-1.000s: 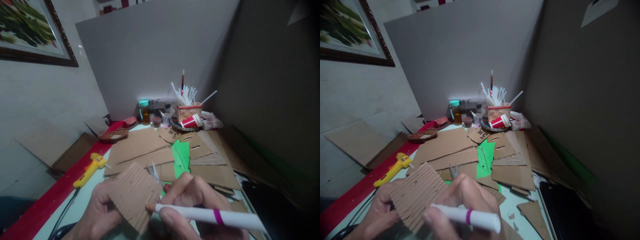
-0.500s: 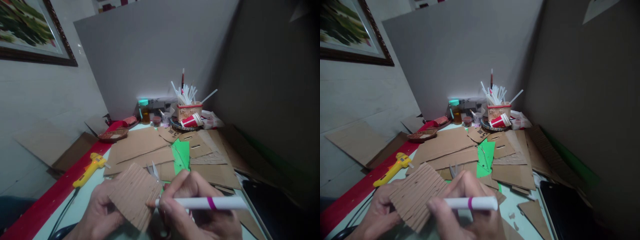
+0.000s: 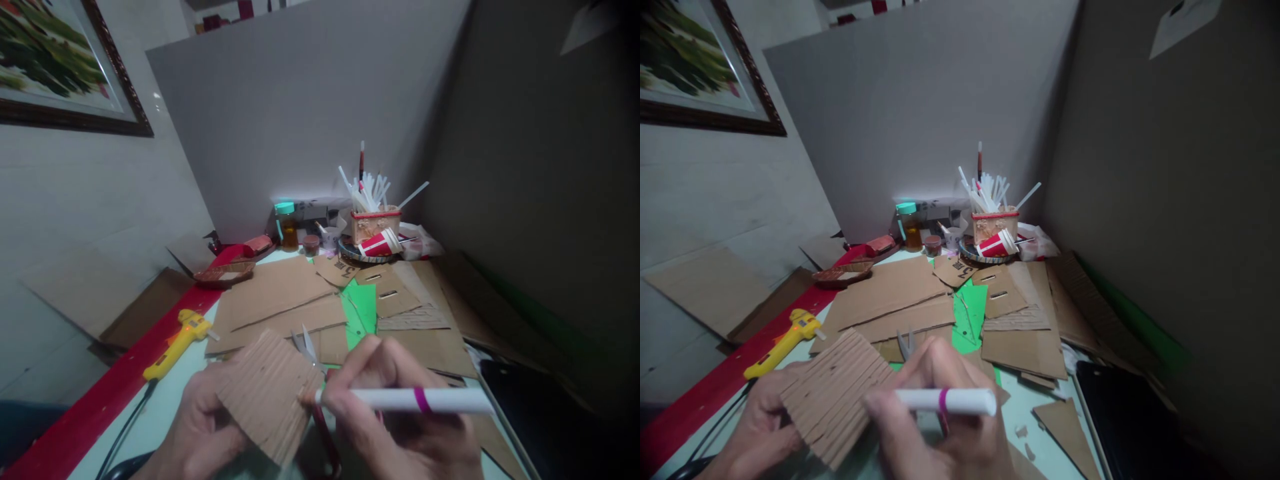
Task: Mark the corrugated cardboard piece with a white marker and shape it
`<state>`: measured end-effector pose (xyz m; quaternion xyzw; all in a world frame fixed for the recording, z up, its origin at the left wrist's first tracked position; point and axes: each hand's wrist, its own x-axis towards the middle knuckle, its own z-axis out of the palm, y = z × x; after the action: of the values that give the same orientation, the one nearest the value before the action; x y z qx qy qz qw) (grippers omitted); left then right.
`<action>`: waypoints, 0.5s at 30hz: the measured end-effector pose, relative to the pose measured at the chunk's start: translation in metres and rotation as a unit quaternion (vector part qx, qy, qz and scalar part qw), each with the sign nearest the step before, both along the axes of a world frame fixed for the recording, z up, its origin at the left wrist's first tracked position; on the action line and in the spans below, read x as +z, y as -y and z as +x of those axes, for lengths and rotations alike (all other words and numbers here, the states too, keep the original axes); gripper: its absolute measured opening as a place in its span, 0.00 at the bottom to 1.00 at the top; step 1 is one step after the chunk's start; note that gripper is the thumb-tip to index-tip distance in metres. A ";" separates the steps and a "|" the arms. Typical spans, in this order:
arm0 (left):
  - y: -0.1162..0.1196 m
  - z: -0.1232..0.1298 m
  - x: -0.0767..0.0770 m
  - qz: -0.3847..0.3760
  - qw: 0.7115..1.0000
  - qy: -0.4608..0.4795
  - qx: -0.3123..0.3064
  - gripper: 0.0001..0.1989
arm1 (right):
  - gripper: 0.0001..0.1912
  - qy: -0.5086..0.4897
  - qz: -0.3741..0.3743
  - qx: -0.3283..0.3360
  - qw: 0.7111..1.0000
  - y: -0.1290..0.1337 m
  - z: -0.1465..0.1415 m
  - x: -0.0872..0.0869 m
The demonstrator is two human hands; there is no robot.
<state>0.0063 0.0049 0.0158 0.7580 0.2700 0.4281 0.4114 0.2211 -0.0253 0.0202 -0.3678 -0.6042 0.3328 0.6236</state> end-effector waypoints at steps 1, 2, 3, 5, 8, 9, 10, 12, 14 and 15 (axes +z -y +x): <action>-0.001 -0.001 0.000 0.004 1.000 -0.004 -0.001 0.05 | 0.09 0.001 0.007 0.020 1.000 0.000 0.000 -0.001; -0.002 -0.001 0.000 0.008 1.000 -0.007 -0.001 0.06 | 0.10 0.006 0.014 0.032 0.999 0.000 0.000 -0.001; -0.002 -0.002 -0.001 0.011 1.000 -0.008 -0.001 0.06 | 0.10 0.014 0.019 0.034 0.999 0.000 0.000 -0.001; -0.003 -0.003 -0.002 0.014 1.000 -0.006 0.003 0.05 | 0.12 0.019 0.008 0.005 1.000 0.000 0.002 0.000; -0.002 -0.004 -0.003 0.001 1.000 0.004 0.019 0.03 | 0.13 -0.001 -0.012 -0.019 1.000 -0.001 0.004 0.004; -0.001 -0.003 -0.003 -0.007 1.000 0.008 0.024 0.04 | 0.13 -0.009 -0.004 -0.005 1.000 -0.001 0.005 0.006; 0.000 -0.003 -0.003 -0.017 0.999 0.010 0.027 0.06 | 0.13 -0.014 0.007 0.015 1.000 -0.001 0.005 0.007; 0.002 -0.002 -0.003 -0.034 0.999 0.011 0.026 0.08 | 0.13 -0.023 0.024 0.052 0.998 -0.001 0.003 0.007; 0.003 -0.001 -0.002 -0.048 0.999 0.011 0.021 0.08 | 0.11 -0.029 0.030 0.064 0.997 -0.001 0.000 0.005; 0.003 0.000 -0.001 -0.054 0.998 0.011 0.018 0.07 | 0.09 -0.029 0.036 0.063 0.997 -0.001 -0.001 0.004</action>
<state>0.0059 0.0015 0.0147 0.7245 0.3020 0.4288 0.4473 0.2202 -0.0240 0.0244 -0.2969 -0.6191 0.3602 0.6315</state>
